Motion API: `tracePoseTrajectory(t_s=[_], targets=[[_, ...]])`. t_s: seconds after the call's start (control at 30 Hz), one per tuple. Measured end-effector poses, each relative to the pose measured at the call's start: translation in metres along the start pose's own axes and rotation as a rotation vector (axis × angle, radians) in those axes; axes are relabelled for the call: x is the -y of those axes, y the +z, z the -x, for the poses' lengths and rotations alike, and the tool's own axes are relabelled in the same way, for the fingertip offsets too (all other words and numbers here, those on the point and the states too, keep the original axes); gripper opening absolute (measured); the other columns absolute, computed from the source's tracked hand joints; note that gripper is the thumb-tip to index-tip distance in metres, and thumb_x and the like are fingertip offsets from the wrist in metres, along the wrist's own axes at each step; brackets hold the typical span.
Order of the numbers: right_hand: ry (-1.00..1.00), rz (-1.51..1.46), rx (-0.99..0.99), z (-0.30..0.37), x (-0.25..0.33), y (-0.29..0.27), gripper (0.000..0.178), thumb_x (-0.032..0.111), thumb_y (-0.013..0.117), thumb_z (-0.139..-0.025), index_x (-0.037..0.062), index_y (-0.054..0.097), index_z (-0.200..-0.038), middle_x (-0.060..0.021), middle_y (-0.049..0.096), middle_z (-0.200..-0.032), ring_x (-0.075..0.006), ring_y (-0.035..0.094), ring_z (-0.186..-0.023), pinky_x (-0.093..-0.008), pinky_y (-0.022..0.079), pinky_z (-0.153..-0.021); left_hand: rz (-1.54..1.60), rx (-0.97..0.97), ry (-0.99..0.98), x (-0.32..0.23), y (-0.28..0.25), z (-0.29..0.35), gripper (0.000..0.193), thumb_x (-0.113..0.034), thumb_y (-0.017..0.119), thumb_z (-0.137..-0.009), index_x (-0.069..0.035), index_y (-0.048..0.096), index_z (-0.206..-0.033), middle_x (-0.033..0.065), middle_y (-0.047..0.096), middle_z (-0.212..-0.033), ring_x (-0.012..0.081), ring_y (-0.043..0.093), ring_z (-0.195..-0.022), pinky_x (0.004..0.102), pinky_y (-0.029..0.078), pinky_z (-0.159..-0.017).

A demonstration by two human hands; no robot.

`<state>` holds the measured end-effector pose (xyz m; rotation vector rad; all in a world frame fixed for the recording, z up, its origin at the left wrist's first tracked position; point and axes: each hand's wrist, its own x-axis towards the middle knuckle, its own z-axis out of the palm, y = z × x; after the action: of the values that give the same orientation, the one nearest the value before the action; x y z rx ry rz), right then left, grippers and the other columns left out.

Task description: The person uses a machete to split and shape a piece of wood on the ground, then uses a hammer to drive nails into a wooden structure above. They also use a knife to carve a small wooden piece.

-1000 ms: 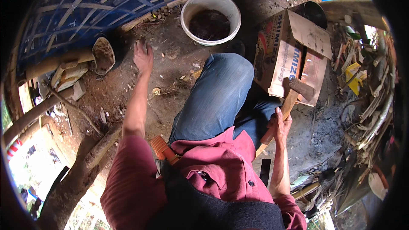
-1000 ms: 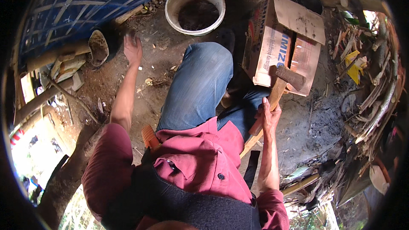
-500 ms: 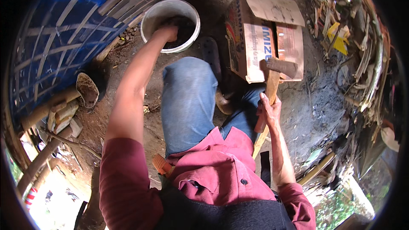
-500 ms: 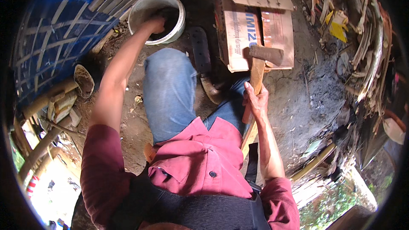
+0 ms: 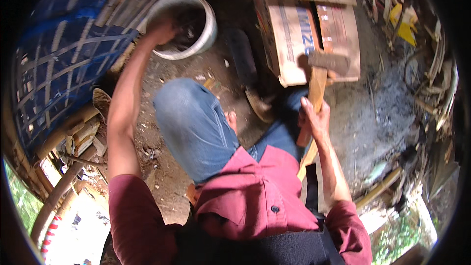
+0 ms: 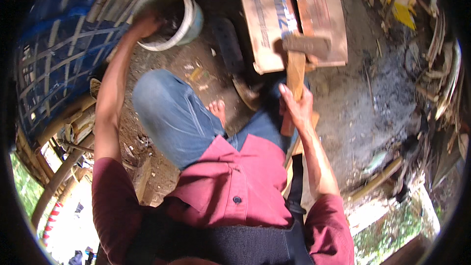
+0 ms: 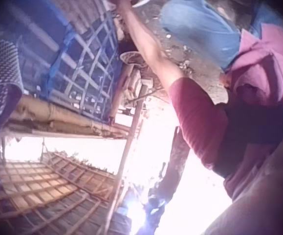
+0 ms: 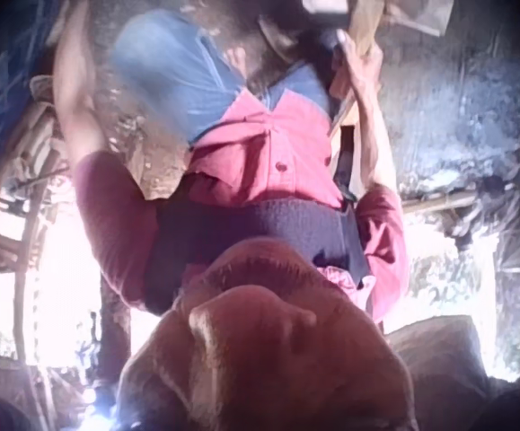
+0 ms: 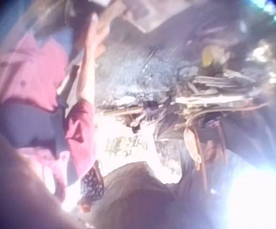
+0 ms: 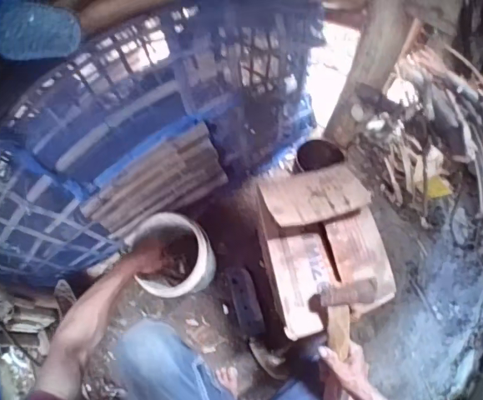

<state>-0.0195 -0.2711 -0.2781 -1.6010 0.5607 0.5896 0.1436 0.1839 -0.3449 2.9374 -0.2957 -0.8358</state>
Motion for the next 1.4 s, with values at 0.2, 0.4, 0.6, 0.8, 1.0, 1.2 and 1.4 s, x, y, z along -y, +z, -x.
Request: tracePoseTrajectory(t_s=[0.2,0.4,0.6,0.8,1.0,1.2,1.4], targets=[[-0.029,0.026,0.021,-0.001,-0.005,-0.001,0.025,0.025,0.066,-0.086,0.0052,0.051,-0.084,-0.0002,0.050,-0.057,-0.0093,0.049,-0.045,-0.0255,0.044,-0.040,0.230,0.006,-0.009,-0.018,0.002,0.037,0.043,-0.035,0.060,-0.084,-0.007,0.060,-0.117,0.0201,0.059,-0.116,0.0378,0.056,-0.106,0.0440,0.045,-0.092],[-0.094,0.091,0.047,0.015,0.008,-0.001,0.021,0.022,0.065,-0.086,0.0048,0.054,-0.091,0.0003,0.050,-0.056,-0.0099,0.048,-0.042,-0.0256,0.041,-0.038,0.382,-0.944,-0.083,-0.063,-0.046,0.096,0.025,-0.022,0.060,-0.084,-0.005,0.063,-0.103,0.0140,0.065,-0.098,0.0333,0.062,-0.092,0.0413,0.050,-0.078],[-0.228,-0.041,-0.016,0.026,0.022,0.003,0.025,0.019,0.063,-0.087,0.0017,0.053,-0.102,0.0005,0.049,-0.055,-0.0095,0.048,-0.042,-0.0244,0.041,-0.038,-0.158,-1.653,0.184,-0.117,-0.235,0.173,0.035,-0.020,0.070,-0.078,-0.005,0.062,-0.109,0.0133,0.062,-0.102,0.0324,0.057,-0.098,0.0428,0.044,-0.087],[-0.347,-0.189,0.087,0.027,0.049,0.041,0.022,0.016,0.064,-0.088,0.0041,0.052,-0.103,0.0017,0.050,-0.059,-0.0076,0.047,-0.045,-0.0228,0.041,-0.041,-0.689,-1.561,-0.061,-0.132,-0.375,0.153,0.074,-0.030,0.078,-0.067,-0.016,0.047,-0.132,0.0070,0.056,-0.122,0.0273,0.051,-0.113,0.0444,0.040,-0.096],[-0.347,-0.250,0.303,0.023,0.124,0.093,0.024,0.025,0.059,-0.090,0.0047,0.052,-0.101,0.0014,0.049,-0.059,-0.0080,0.047,-0.048,-0.0240,0.040,-0.042,-0.702,-1.191,-0.173,-0.121,-0.405,0.098,0.069,-0.042,0.072,-0.070,-0.016,0.049,-0.130,0.0100,0.062,-0.111,0.0283,0.061,-0.099,0.0408,0.050,-0.083],[-0.814,-0.292,0.252,-0.037,0.267,0.126,0.032,0.033,0.052,-0.094,0.0015,0.052,-0.099,0.0004,0.046,-0.052,-0.0110,0.045,-0.039,-0.0265,0.037,-0.038,-0.780,-1.294,-0.074,-0.123,-0.405,0.084,0.058,-0.051,0.068,-0.073,-0.013,0.055,-0.114,0.0073,0.067,-0.089,0.0271,0.067,-0.081,0.0382,0.055,-0.064],[-0.969,-0.115,0.413,-0.062,0.360,0.117,0.032,0.037,0.055,-0.092,0.0060,0.048,-0.089,-0.0023,0.051,-0.054,-0.0148,0.050,-0.038,-0.0264,0.041,-0.035,-0.727,-1.181,-0.270,-0.140,-0.410,0.099,0.063,-0.043,0.065,-0.075,-0.013,0.051,-0.129,0.0173,0.066,-0.076,0.0351,0.065,-0.070,0.0457,0.053,-0.067]])
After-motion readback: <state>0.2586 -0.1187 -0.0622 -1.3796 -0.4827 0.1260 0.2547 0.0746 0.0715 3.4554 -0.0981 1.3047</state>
